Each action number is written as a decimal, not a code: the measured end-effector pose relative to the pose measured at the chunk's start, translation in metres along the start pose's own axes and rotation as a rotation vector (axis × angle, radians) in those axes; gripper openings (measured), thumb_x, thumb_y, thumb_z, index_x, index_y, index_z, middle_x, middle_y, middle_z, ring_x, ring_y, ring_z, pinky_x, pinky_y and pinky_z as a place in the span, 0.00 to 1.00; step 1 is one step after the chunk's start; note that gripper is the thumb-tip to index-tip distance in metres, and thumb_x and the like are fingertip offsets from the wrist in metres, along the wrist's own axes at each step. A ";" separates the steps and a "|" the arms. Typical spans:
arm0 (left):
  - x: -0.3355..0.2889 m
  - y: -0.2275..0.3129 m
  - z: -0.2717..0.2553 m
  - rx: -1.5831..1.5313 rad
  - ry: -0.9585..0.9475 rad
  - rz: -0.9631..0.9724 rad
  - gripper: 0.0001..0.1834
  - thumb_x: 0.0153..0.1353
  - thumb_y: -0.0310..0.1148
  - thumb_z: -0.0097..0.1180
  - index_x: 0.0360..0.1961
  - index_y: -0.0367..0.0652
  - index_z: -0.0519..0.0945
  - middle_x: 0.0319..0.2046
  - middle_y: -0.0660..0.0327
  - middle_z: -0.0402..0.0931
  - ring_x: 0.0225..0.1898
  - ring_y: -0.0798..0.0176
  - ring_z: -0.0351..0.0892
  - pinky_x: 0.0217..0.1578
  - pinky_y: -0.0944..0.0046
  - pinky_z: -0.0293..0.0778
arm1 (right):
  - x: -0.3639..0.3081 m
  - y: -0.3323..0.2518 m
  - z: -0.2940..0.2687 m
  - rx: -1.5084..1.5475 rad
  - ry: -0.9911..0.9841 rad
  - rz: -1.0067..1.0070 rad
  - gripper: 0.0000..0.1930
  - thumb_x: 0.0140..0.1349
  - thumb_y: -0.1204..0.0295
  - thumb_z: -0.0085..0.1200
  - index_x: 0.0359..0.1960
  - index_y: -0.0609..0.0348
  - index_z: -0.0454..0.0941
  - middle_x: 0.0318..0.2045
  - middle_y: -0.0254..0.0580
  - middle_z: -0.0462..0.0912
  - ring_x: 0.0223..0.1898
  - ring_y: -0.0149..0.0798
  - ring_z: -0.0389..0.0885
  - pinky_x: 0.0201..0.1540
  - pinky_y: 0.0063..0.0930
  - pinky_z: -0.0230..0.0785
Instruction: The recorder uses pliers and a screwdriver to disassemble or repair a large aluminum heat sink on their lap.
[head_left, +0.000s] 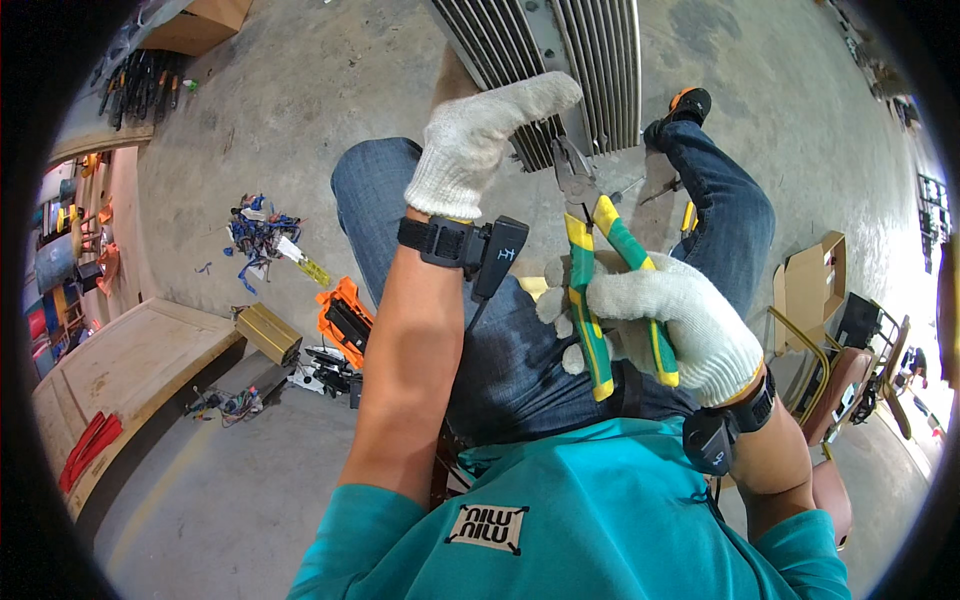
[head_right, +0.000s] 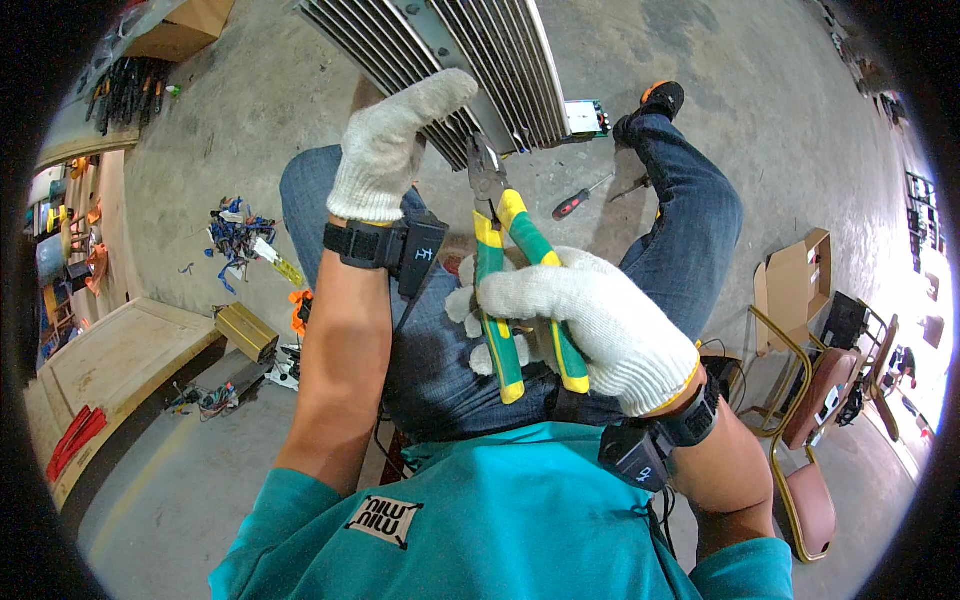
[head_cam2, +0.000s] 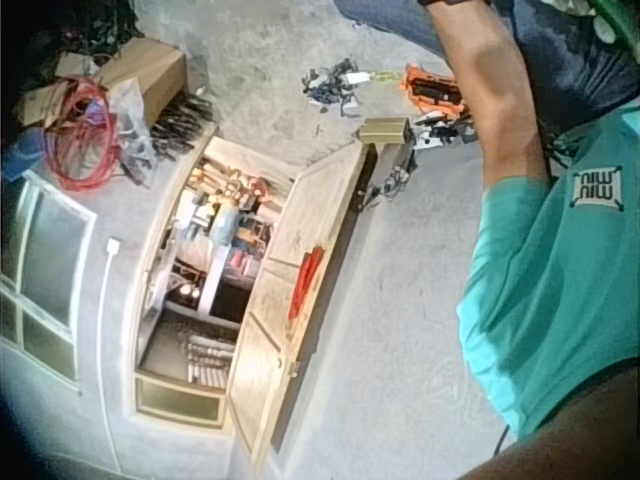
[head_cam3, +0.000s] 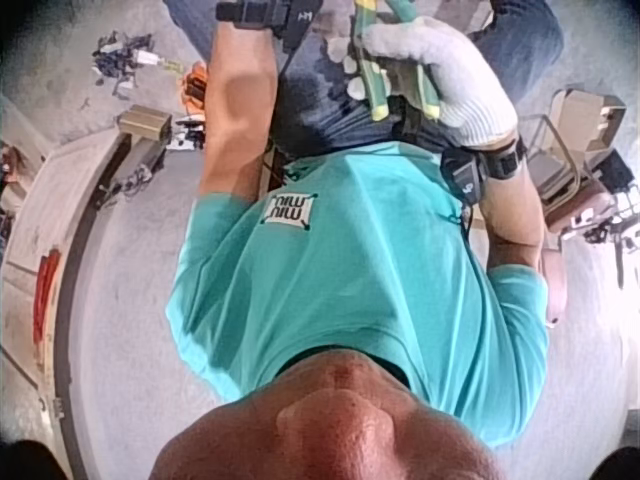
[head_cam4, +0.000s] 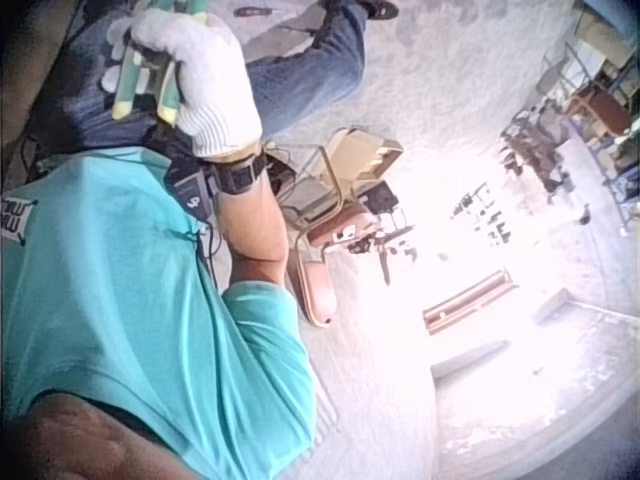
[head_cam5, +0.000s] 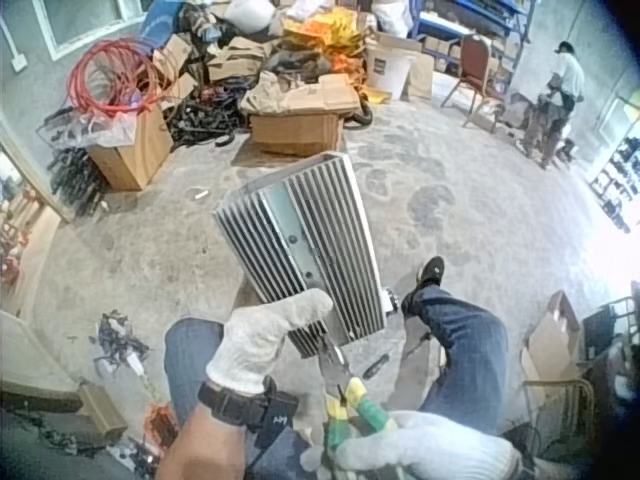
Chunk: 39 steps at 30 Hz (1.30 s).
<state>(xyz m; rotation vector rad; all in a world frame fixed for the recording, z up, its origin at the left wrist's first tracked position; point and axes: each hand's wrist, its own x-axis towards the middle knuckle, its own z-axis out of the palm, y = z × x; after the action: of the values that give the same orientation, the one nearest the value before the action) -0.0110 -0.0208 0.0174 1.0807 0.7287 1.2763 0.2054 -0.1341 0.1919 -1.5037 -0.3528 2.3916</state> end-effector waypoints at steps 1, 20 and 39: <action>0.000 0.001 0.001 0.009 0.001 0.009 0.17 0.75 0.36 0.65 0.58 0.36 0.88 0.56 0.51 0.89 0.59 0.57 0.89 0.65 0.58 0.82 | 0.001 0.000 0.000 -0.013 -0.008 -0.008 0.20 0.68 0.64 0.66 0.54 0.68 0.84 0.43 0.43 0.90 0.41 0.36 0.89 0.51 0.32 0.84; 0.003 0.018 0.022 -0.066 0.186 -0.095 0.17 0.68 0.36 0.73 0.54 0.39 0.91 0.52 0.56 0.91 0.53 0.64 0.91 0.56 0.63 0.85 | 0.015 0.000 0.003 -0.053 -0.089 -0.014 0.29 0.70 0.68 0.65 0.68 0.71 0.75 0.55 0.56 0.88 0.51 0.45 0.89 0.56 0.38 0.84; 0.010 0.029 0.029 -0.195 0.497 -0.394 0.29 0.60 0.42 0.81 0.56 0.33 0.88 0.48 0.55 0.90 0.44 0.62 0.91 0.46 0.63 0.89 | 0.010 0.003 -0.043 -0.185 0.297 -0.377 0.21 0.70 0.69 0.65 0.61 0.61 0.77 0.46 0.38 0.86 0.44 0.34 0.87 0.47 0.30 0.81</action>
<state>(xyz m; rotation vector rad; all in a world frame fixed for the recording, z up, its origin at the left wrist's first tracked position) 0.0064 -0.0192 0.0558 0.4273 1.1022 1.2458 0.2394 -0.1311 0.1642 -1.6673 -0.7295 1.8580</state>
